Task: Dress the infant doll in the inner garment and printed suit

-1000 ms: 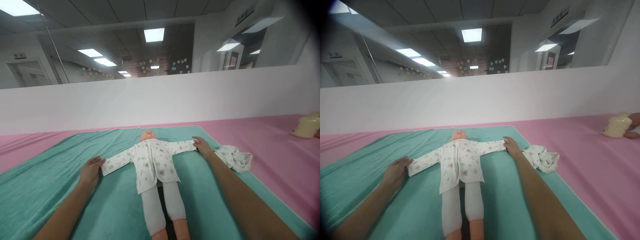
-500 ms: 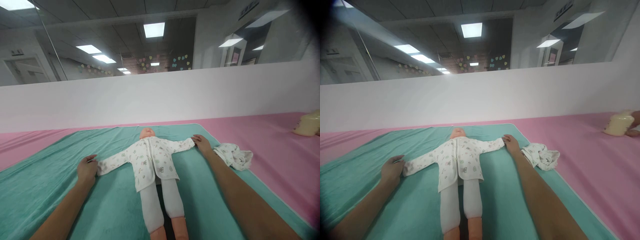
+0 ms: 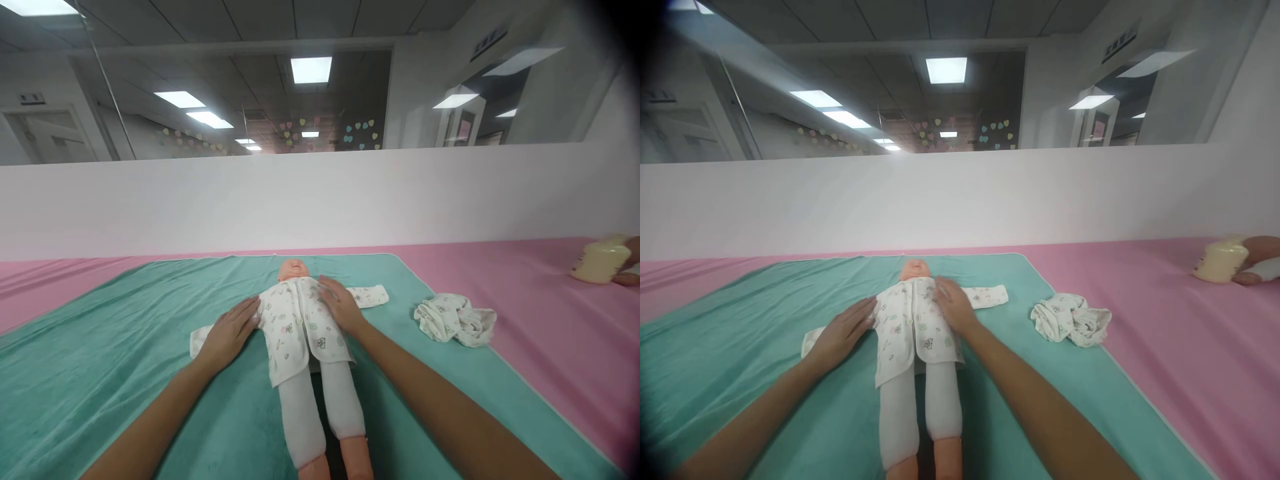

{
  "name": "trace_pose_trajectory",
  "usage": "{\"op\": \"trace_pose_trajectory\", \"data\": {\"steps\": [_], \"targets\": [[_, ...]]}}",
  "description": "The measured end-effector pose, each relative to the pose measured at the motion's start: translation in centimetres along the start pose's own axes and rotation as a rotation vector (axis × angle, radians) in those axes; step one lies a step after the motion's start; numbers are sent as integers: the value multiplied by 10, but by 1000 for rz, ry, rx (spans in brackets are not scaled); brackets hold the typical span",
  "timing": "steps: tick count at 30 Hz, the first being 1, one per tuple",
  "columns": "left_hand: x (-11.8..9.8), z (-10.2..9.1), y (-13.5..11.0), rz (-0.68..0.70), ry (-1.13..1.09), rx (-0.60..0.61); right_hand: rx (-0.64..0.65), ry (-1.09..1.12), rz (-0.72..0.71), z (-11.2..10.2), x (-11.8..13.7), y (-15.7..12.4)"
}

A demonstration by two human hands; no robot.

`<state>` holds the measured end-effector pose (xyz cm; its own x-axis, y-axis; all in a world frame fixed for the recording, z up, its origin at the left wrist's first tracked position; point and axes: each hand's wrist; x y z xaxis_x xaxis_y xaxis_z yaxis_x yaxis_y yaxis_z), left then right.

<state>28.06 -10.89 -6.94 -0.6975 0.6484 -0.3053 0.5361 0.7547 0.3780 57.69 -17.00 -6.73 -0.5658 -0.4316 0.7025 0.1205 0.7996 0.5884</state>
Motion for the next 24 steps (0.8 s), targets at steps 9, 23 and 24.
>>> {"op": "trace_pose_trajectory", "data": {"steps": [9,23,24], "targets": [[-46,-3,20,-3,-261,-113,360,-212,-88,19,37,-6],[-72,-13,95,-22,-326,154,381,-342,-165,18,39,-9],[-72,-14,95,-28,-322,172,379,-338,-163,18,39,-8]]}}
Point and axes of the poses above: each hand's wrist, its own y-axis towards the middle knuckle, its own z-axis out of the palm, x = y × z, and after that the axes turned 1 degree about -z, right-handed
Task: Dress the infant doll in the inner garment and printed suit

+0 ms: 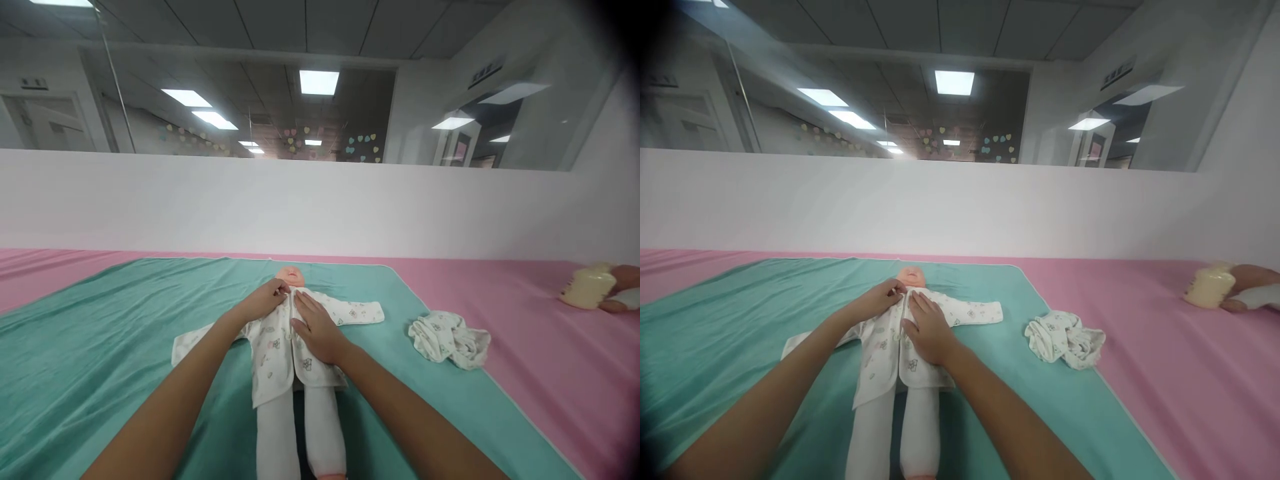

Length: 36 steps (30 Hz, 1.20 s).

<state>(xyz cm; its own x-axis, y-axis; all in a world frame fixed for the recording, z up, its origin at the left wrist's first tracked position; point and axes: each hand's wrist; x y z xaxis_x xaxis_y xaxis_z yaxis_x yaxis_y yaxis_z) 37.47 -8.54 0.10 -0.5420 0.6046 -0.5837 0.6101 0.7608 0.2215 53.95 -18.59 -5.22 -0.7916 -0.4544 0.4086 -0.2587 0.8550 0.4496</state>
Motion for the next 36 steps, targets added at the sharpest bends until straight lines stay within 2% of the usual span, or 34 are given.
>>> {"op": "trace_pose_trajectory", "data": {"steps": [3,9,14,18,22,26,30,36], "targets": [[3,2,2,19,15,-6,1,7,6,0,0,1],[14,22,7,114,-23,-303,-8,21,-1,1,-2,1],[10,33,7,125,-51,-421,-12,38,-1,1,-4,0],[3,37,-2,117,-47,-422,-17,52,-1,2,-4,1],[-8,39,-24,194,-29,-419,-35,72,-2,3,-5,2],[-13,43,-46,180,-61,-411,-51,78,13,3,-4,0],[-2,54,-55,217,-187,-393,-74,82,46,2,2,-3],[14,58,-60,228,-268,-274,64,195,85,-5,3,-5]]}}
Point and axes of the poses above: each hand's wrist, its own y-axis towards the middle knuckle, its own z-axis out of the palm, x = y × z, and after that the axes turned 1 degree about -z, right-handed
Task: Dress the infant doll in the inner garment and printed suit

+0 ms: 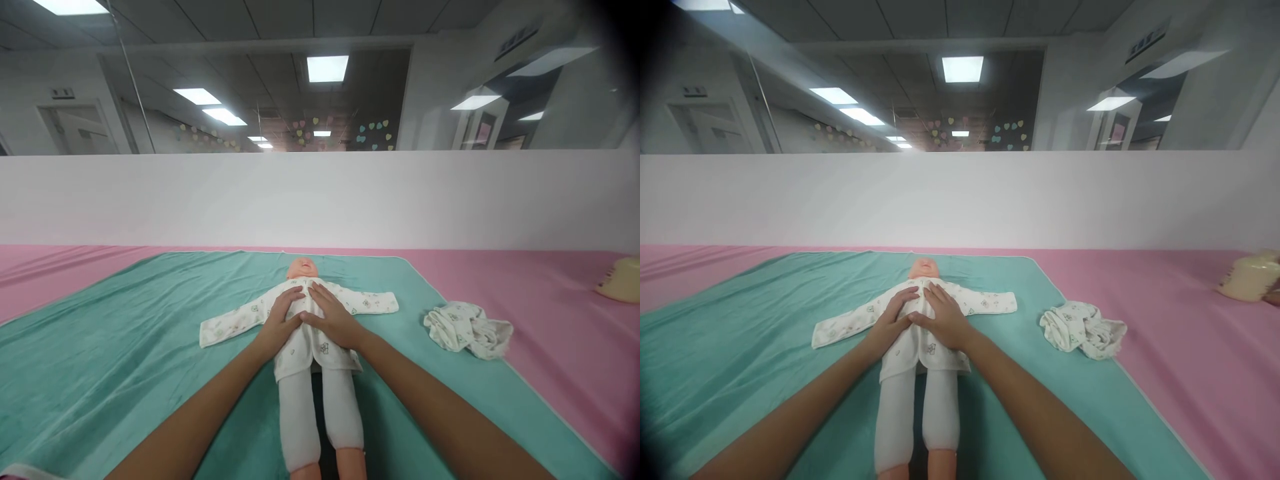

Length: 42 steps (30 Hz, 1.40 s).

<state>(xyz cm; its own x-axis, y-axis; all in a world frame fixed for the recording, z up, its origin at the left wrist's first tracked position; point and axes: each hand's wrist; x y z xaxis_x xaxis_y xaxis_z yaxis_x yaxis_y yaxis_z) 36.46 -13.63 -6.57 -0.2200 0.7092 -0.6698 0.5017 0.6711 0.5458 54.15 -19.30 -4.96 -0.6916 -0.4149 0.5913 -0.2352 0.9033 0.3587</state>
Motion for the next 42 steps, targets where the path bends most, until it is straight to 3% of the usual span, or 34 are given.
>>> {"op": "trace_pose_trajectory", "data": {"steps": [17,22,27,32,37,40,42], "targets": [[-22,-26,0,-55,243,409,391,-16,71,-28,10,-9],[-20,-14,-3,0,321,301,420,-99,81,-28,14,-11],[-20,-4,-5,24,323,213,317,-136,30,-15,10,-16],[-15,0,-14,60,294,183,11,-173,-33,6,6,-30],[-22,-3,-31,101,220,154,-56,16,-37,10,5,-47],[-28,-10,-34,116,218,-8,-191,193,26,7,1,-52],[-27,-17,-32,27,271,-148,-366,256,125,3,-5,-52]]}}
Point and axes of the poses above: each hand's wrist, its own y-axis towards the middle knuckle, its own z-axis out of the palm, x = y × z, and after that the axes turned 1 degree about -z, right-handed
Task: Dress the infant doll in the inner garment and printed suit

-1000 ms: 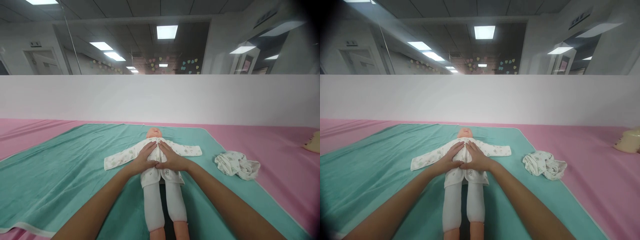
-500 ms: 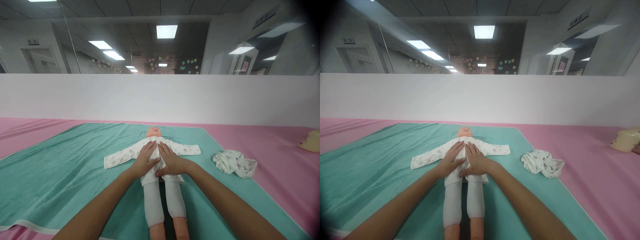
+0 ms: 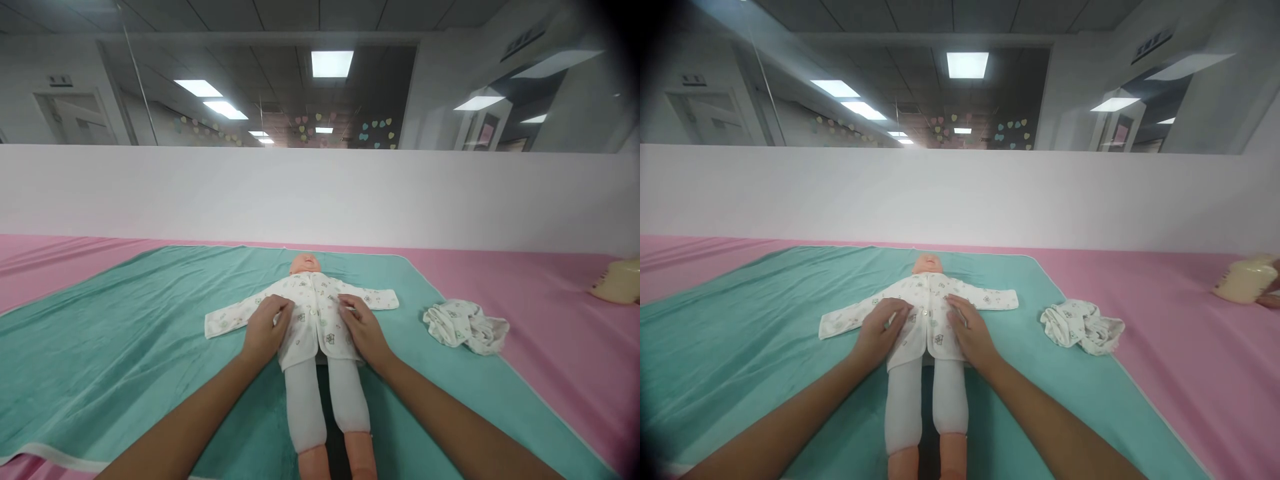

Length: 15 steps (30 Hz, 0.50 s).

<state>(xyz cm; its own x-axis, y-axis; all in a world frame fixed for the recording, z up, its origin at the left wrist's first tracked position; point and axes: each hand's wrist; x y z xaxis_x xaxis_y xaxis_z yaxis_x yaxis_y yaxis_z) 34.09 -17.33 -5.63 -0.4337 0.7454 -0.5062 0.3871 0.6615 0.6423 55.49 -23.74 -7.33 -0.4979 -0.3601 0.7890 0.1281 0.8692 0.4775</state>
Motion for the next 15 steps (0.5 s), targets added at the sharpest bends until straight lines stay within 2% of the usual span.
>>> {"op": "trace_pose_trajectory", "data": {"steps": [2,3,5,8,11,15], "targets": [[9,-5,5,-181,96,-37,-149,-30,95,-6,-8,5],[15,-6,7,-270,142,-17,-172,-70,138,-9,-13,7],[27,-7,10,-389,214,67,-129,-148,217,-16,-23,12],[38,-6,12,-431,283,163,-57,-104,333,-21,-35,16],[37,-3,11,-426,288,176,-28,54,413,-18,-37,14],[29,-2,12,-447,103,165,3,157,396,-7,-28,8]]}}
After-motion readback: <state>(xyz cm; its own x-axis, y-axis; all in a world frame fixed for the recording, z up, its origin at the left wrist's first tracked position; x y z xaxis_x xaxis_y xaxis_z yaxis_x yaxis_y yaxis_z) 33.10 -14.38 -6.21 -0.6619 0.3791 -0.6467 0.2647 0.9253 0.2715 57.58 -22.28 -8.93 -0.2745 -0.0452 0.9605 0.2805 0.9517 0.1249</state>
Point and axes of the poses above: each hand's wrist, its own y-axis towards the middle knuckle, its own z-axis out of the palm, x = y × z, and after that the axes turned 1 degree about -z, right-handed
